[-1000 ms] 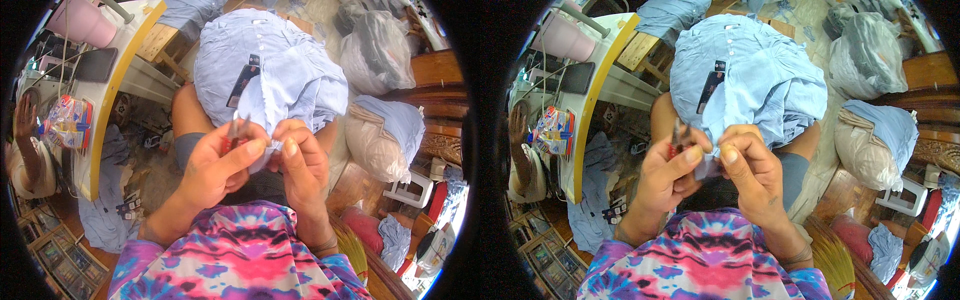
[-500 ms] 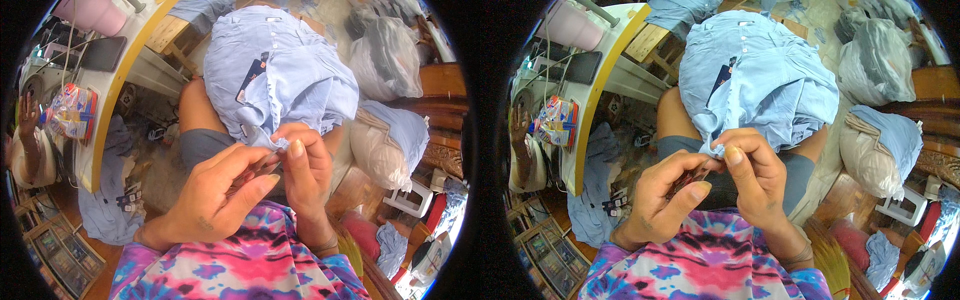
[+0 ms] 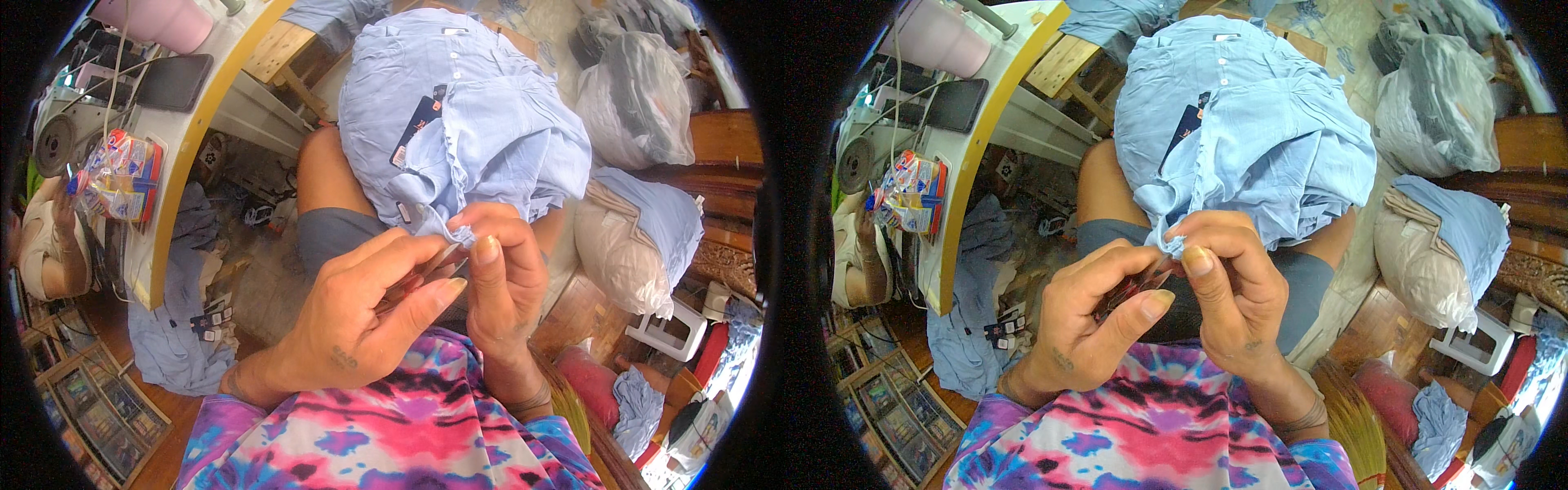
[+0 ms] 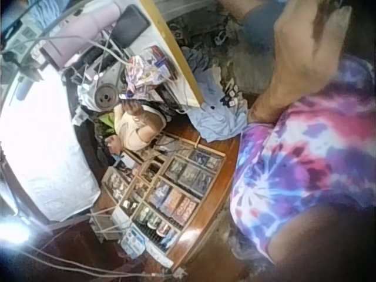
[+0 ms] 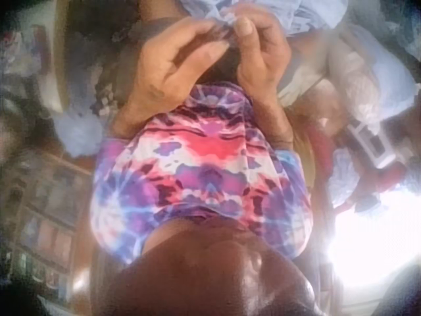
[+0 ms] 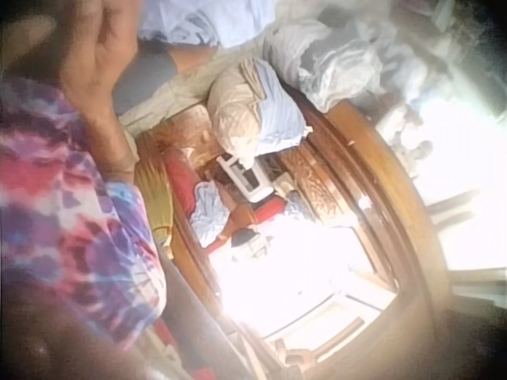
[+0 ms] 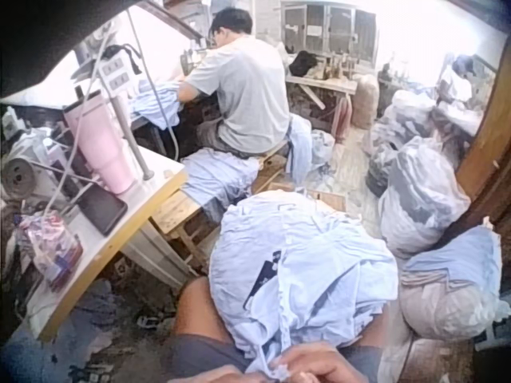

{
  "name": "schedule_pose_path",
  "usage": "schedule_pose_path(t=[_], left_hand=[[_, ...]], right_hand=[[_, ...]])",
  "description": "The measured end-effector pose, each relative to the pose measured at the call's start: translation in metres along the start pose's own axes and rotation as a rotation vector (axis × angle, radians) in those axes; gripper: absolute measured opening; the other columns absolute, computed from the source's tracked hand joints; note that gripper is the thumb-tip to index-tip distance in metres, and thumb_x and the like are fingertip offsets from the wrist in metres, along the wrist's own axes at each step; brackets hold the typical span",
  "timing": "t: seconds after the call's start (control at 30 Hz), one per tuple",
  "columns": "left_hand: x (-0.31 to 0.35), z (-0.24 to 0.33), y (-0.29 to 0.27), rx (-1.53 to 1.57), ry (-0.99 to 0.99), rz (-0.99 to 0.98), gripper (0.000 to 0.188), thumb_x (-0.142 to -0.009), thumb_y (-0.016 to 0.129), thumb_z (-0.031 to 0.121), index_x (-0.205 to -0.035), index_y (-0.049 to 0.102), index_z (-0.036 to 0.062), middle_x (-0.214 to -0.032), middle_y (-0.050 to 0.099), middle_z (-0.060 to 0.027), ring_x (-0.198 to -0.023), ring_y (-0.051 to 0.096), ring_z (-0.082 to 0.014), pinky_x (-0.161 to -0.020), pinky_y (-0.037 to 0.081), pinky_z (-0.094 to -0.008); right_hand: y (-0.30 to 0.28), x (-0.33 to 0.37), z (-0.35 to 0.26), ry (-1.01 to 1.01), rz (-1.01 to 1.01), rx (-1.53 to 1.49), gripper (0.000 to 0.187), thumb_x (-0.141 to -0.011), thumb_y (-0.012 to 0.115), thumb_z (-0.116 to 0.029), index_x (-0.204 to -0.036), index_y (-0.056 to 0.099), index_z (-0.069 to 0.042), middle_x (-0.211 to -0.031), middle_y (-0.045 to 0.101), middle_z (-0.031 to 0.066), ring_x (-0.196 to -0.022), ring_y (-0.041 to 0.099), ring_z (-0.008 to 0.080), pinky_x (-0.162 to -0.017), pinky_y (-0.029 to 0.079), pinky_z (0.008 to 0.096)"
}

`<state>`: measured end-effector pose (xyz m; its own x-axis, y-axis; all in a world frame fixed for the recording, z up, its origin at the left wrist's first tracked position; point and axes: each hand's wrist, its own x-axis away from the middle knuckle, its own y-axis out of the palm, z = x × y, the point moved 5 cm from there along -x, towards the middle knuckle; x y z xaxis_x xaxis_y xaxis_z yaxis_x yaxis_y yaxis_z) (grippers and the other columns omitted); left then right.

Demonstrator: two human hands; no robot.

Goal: The person trims loose threads from a light blue button-down shirt using snips and attaches a plastic fastening cord to a tag.

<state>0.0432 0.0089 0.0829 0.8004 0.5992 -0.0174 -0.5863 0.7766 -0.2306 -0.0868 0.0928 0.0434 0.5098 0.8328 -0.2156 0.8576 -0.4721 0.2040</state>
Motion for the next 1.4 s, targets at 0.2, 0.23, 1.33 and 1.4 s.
schedule_pose_path(t=[0.2, 0.23, 1.33, 1.4], left_hand=[[0.0, 0.0, -0.001, 0.015, -0.036, -0.01, 0.025, -0.095, 0.07, 0.011, -0.112, 0.065, -0.0058, -0.081, 0.057, -0.0094, -0.066, 0.053, -0.0139, -0.058, 0.042, -0.0283], [0.0, -0.001, 0.0, 0.019, -0.037, -0.009, 0.025, -0.095, 0.07, 0.011, -0.112, 0.064, -0.0058, -0.081, 0.057, -0.0093, -0.066, 0.053, -0.0137, -0.058, 0.042, -0.0283], [0.013, -0.032, -0.004, 0.247, -0.205, 0.046, 0.015, -0.099, 0.065, 0.011, -0.104, 0.067, -0.0032, -0.075, 0.06, -0.0006, -0.066, 0.05, -0.0025, -0.056, 0.039, -0.0217], [0.013, -0.03, -0.007, 0.196, -0.094, 0.024, 0.015, -0.098, 0.067, 0.01, -0.106, 0.067, -0.0024, -0.077, 0.06, -0.0008, -0.067, 0.049, -0.0027, -0.057, 0.039, -0.0214]], right_hand=[[0.001, 0.001, 0.002, 0.017, 0.017, -0.001, 0.012, -0.105, 0.055, -0.008, -0.108, 0.063, 0.001, -0.114, 0.062, 0.013, -0.09, 0.058, 0.0114, -0.08, 0.049, 0.0252], [0.001, 0.002, 0.002, 0.02, 0.021, -0.002, 0.012, -0.105, 0.055, -0.008, -0.108, 0.063, 0.001, -0.114, 0.062, 0.013, -0.089, 0.059, 0.0115, -0.08, 0.05, 0.0251], [0.02, 0.008, -0.005, -0.502, 0.098, 0.762, 0.011, -0.087, 0.073, -0.003, -0.096, 0.068, 0.002, -0.098, 0.072, 0.0176, -0.082, 0.067, 0.0291, -0.071, 0.053, 0.0349], [0.017, 0.007, -0.003, -0.392, 0.122, 0.715, 0.008, -0.092, 0.07, -0.005, -0.096, 0.067, 0.002, -0.098, 0.071, 0.017, -0.084, 0.067, 0.0287, -0.074, 0.053, 0.0348]])
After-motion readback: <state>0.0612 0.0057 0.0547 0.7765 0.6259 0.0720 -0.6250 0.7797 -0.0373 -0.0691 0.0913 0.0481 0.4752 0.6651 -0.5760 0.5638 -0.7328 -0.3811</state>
